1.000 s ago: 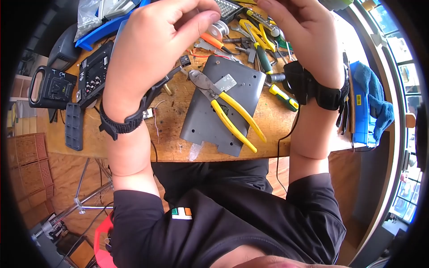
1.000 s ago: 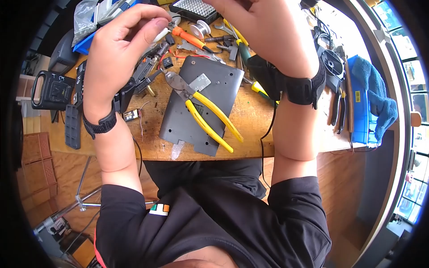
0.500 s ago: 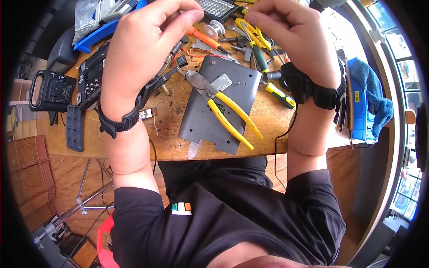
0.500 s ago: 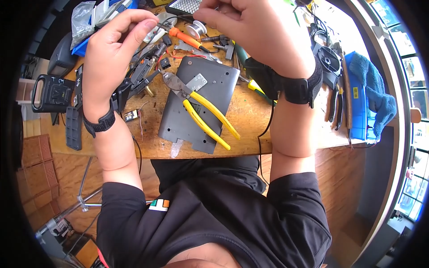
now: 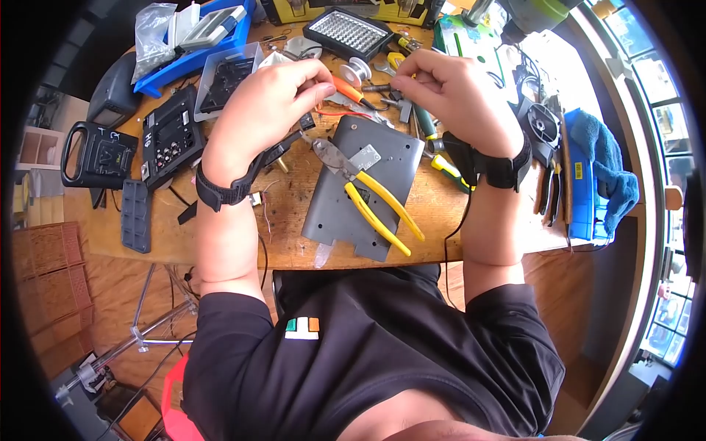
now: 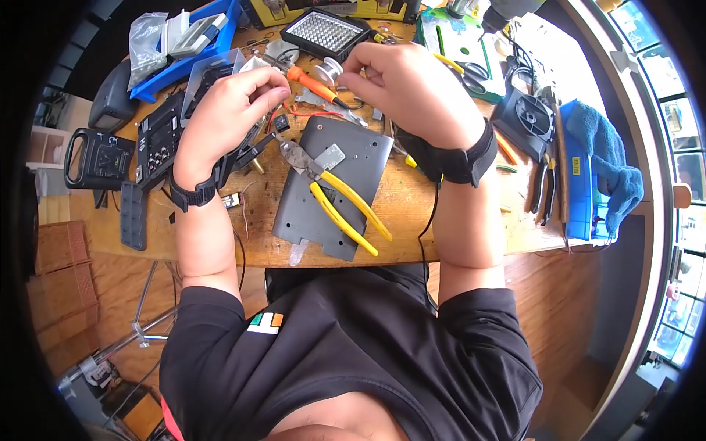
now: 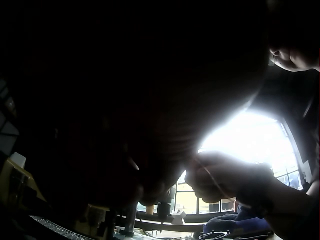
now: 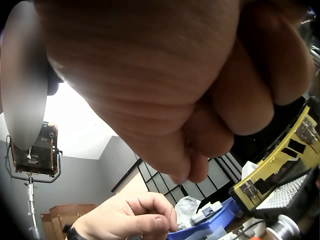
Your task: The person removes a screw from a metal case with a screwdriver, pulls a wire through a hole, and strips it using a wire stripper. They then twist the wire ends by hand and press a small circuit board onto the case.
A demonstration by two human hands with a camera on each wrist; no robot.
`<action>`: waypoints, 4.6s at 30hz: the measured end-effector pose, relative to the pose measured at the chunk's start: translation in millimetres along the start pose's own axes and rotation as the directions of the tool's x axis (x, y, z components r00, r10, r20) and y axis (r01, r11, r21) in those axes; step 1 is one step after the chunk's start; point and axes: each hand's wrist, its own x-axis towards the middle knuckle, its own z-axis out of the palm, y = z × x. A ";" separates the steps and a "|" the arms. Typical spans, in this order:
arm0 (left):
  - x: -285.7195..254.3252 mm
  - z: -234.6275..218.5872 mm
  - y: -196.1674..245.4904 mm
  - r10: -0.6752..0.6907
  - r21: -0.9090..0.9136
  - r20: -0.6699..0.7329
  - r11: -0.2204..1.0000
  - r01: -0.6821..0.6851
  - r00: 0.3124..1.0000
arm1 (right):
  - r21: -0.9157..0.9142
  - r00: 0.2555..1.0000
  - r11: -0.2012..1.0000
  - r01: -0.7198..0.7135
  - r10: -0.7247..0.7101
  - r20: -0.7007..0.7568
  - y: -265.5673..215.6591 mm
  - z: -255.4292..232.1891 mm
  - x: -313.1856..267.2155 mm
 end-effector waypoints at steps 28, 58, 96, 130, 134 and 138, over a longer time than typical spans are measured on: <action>-25.3 5.1 24.8 0.072 -0.013 -0.066 0.997 -0.073 0.995 | 0.109 0.924 0.940 -0.324 0.339 -0.179 0.5 35.9 -139.1; -259.4 -26.7 -55.9 -0.505 -0.451 -0.605 0.855 0.257 0.616 | -0.079 0.944 0.940 -0.331 0.331 -0.006 -63.3 71.3 -150.0; -148.9 53.1 0.8 -0.344 -0.565 -0.237 0.810 0.159 0.909 | -0.375 0.738 0.636 -0.674 0.569 -0.362 91.1 -13.6 -181.8; -157.9 82.8 38.2 -0.251 -0.686 0.141 0.672 0.277 0.958 | -0.317 0.814 0.771 -0.553 0.417 -0.405 97.8 0.0 -204.1; -157.5 78.8 41.4 -0.258 -0.676 0.143 0.680 0.285 0.955 | -0.292 0.806 0.774 -0.562 0.433 -0.403 94.4 -1.5 -202.7; -158.8 81.1 40.4 -0.265 -0.690 0.140 0.665 0.286 0.954 | -0.288 0.797 0.773 -0.564 0.420 -0.434 94.1 -0.8 -201.9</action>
